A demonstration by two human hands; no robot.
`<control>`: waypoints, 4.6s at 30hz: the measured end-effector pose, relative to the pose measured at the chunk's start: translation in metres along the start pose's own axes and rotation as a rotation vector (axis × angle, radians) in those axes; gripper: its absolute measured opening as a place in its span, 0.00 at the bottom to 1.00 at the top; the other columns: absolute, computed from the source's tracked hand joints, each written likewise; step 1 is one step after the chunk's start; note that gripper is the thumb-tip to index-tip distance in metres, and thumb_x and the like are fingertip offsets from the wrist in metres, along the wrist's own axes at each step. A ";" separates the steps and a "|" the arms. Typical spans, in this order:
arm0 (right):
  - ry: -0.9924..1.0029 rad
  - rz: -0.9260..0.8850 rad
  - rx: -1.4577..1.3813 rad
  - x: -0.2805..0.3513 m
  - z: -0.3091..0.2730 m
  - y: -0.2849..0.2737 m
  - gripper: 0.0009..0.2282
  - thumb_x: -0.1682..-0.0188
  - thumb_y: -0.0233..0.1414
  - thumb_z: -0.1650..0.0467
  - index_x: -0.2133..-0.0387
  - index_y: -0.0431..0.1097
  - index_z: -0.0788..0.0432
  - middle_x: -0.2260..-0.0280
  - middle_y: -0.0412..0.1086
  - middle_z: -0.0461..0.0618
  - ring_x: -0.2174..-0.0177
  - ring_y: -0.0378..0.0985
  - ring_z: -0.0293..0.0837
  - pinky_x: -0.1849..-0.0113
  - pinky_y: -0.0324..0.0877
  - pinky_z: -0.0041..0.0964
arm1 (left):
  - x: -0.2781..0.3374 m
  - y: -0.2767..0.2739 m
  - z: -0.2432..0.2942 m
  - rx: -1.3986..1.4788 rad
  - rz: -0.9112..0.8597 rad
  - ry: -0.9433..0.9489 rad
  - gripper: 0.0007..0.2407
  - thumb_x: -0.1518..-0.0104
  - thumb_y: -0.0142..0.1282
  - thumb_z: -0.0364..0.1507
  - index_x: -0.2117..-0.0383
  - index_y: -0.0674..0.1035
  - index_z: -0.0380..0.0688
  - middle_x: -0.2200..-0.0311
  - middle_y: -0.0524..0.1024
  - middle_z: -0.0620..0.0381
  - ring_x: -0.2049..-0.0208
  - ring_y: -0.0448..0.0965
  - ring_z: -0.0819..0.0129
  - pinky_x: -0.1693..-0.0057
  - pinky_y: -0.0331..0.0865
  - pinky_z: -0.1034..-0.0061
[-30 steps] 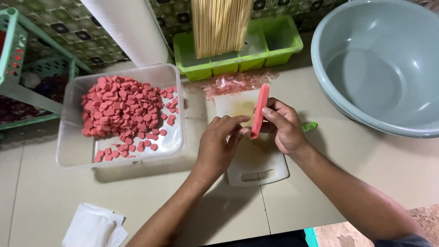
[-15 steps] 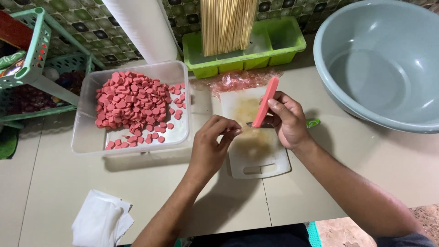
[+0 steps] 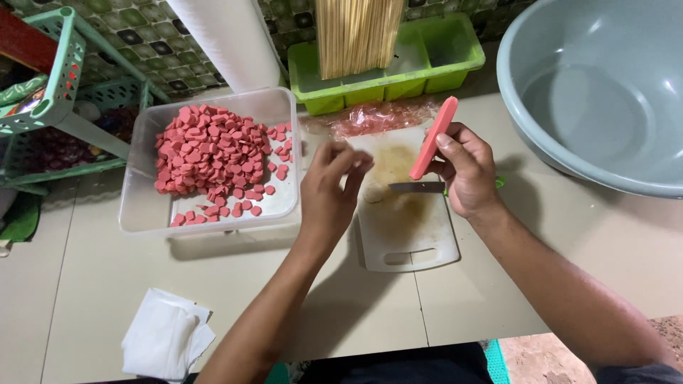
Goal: Slicing pink sausages into small pieces on a white cutting board using a green-handled knife.
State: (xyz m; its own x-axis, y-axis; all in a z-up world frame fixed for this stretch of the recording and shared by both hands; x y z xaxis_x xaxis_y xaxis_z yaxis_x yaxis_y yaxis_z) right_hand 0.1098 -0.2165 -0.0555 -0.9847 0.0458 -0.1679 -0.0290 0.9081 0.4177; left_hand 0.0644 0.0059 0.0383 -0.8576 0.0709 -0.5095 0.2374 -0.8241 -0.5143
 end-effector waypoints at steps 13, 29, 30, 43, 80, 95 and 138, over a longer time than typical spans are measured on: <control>-0.049 0.041 0.074 0.004 -0.018 0.001 0.13 0.48 0.54 0.69 0.59 0.69 0.70 0.68 0.70 0.57 0.69 0.78 0.44 0.73 0.81 0.42 | -0.069 0.084 -0.056 -0.539 0.060 0.150 0.03 0.44 0.64 0.31 0.67 0.82 0.56 0.68 0.71 0.63 0.64 0.79 0.59 0.62 0.78 0.64; 0.108 -0.140 0.446 0.009 -0.008 0.021 0.09 0.49 0.56 0.72 0.60 0.74 0.67 0.74 0.72 0.52 0.75 0.78 0.37 0.75 0.80 0.34 | -0.061 0.096 -0.094 -0.578 -0.011 0.111 0.08 0.43 0.62 0.28 0.61 0.82 0.60 0.59 0.72 0.66 0.58 0.74 0.61 0.58 0.73 0.67; 0.126 -0.139 0.452 0.010 -0.010 0.024 0.09 0.49 0.57 0.72 0.59 0.74 0.67 0.74 0.72 0.53 0.76 0.79 0.38 0.75 0.80 0.34 | -0.061 0.094 -0.091 -0.555 -0.018 0.105 0.12 0.45 0.64 0.25 0.56 0.81 0.58 0.57 0.72 0.64 0.57 0.75 0.59 0.56 0.74 0.65; 0.289 -0.244 0.637 0.020 0.006 0.035 0.27 0.57 0.60 0.75 0.41 0.64 0.58 0.79 0.70 0.55 0.84 0.75 0.42 0.80 0.78 0.33 | 0.015 0.081 -0.063 -0.244 -0.378 -0.142 0.13 0.38 0.56 0.30 0.48 0.79 0.58 0.65 0.80 0.59 0.63 0.83 0.54 0.61 0.77 0.61; 0.594 -0.665 1.776 0.031 -0.042 0.001 0.13 0.60 0.54 0.63 0.59 0.69 0.35 0.73 0.75 0.38 0.70 0.76 0.45 0.66 0.65 0.41 | 0.035 0.074 -0.047 -0.054 -0.465 -0.163 0.18 0.43 0.61 0.31 0.45 0.76 0.60 0.59 0.78 0.65 0.63 0.81 0.66 0.65 0.74 0.69; 0.426 -0.586 1.339 0.035 -0.002 0.046 0.16 0.56 0.56 0.65 0.53 0.69 0.47 0.76 0.79 0.53 0.68 0.83 0.60 0.62 0.76 0.58 | 0.037 0.070 -0.045 -0.032 -0.500 -0.332 0.19 0.41 0.61 0.35 0.45 0.75 0.45 0.68 0.85 0.51 0.66 0.87 0.53 0.60 0.79 0.61; 0.589 -0.024 0.645 0.046 0.011 -0.040 0.08 0.56 0.58 0.77 0.66 0.69 0.70 0.77 0.67 0.55 0.82 0.72 0.42 0.84 0.68 0.29 | 0.063 0.048 -0.056 0.507 -0.520 -0.805 0.22 0.38 0.53 0.23 0.36 0.67 0.33 0.51 0.79 0.35 0.53 0.82 0.50 0.53 0.82 0.59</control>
State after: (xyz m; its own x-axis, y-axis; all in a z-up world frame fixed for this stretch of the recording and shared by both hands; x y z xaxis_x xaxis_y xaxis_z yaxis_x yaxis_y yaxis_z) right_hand 0.0677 -0.2465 -0.0901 -0.9186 -0.0376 0.3935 -0.1240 0.9726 -0.1965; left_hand 0.0474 0.0020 -0.0570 -0.8903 0.2419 0.3858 -0.2998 -0.9491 -0.0969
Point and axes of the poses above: each hand's wrist, its own x-axis away from the middle knuckle, its own y-axis out of the palm, z = x × y, the point moved 9 cm from there along -x, towards the middle knuckle
